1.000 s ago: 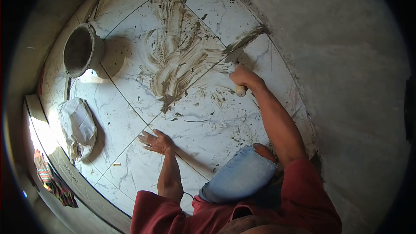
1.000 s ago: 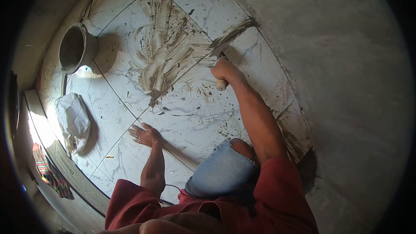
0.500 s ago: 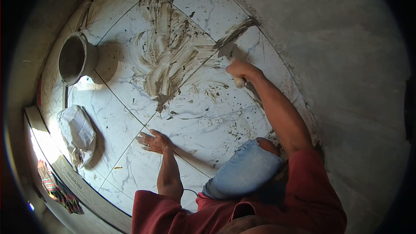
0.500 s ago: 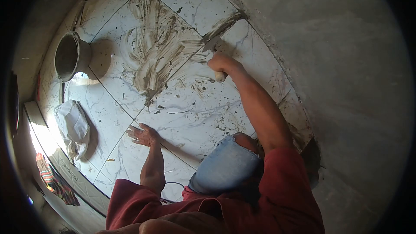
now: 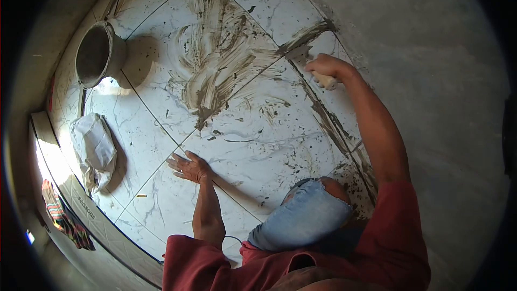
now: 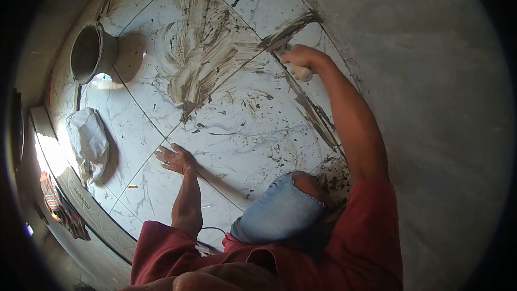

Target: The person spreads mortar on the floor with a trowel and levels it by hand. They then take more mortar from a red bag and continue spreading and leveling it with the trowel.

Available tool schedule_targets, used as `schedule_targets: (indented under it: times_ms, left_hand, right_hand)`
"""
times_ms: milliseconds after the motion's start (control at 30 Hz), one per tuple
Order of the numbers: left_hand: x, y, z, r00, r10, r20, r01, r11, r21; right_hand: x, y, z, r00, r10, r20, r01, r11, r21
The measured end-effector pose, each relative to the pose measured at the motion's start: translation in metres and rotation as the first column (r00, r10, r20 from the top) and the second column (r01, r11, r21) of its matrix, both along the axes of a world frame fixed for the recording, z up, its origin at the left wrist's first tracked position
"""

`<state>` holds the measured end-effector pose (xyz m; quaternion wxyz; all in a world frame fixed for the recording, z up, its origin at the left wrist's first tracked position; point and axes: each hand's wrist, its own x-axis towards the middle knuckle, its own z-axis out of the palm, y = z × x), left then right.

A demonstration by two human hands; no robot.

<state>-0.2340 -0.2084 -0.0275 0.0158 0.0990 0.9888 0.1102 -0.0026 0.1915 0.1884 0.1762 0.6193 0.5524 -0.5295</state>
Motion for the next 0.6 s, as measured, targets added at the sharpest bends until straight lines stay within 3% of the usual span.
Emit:
schedule_targets:
  times_ms: [67,100,200,233,367,433,467,533,567,600]
  left_hand:
    - [0.000,0.005,0.006,1.000,0.003,0.008,-0.003,1.000,0.007]
    - [0.001,0.004,0.007,1.000,0.011,0.022,-0.011,1.000,0.000]
    - [0.001,0.002,0.004,1.000,0.012,0.017,-0.012,1.000,0.012]
    - [0.000,0.001,0.003,1.000,0.018,0.021,-0.018,1.000,0.004]
    - [0.004,0.006,0.010,0.999,0.013,0.034,-0.014,1.000,0.015]
    - [0.001,0.005,0.014,0.999,0.031,0.028,-0.031,0.999,0.023]
    - [0.001,0.005,0.011,0.999,0.027,0.029,-0.028,0.999,0.016]
    - [0.000,0.004,0.008,0.999,0.032,0.024,-0.032,0.999,0.015]
    - [-0.001,0.003,0.006,0.999,0.025,0.019,-0.025,1.000,0.007]
    - [-0.001,0.002,0.005,1.000,0.017,0.018,-0.017,1.000,-0.001]
  right_hand:
    - [-0.010,-0.003,-0.020,0.978,0.206,-0.013,-0.202,0.968,0.147]
    - [-0.018,0.002,-0.017,0.894,0.427,0.135,-0.448,0.865,0.226]
    - [-0.016,0.005,0.016,0.866,0.469,0.174,-0.493,0.860,0.130]
    - [-0.014,0.005,0.034,0.885,0.416,0.207,-0.432,0.901,0.035]
    - [0.022,-0.006,0.074,0.943,0.318,0.095,-0.325,0.944,0.064]
    - [0.033,-0.004,0.058,0.887,0.428,0.174,-0.461,0.791,0.403]
    - [0.029,0.002,0.048,0.883,0.438,0.169,-0.467,0.781,0.415]
    - [0.015,0.019,0.030,0.815,0.461,0.351,-0.579,0.677,0.455]
    - [0.008,0.031,0.016,0.812,0.468,0.348,-0.583,0.667,0.464]
    - [0.001,0.043,0.001,0.789,0.507,0.347,-0.610,0.582,0.538]
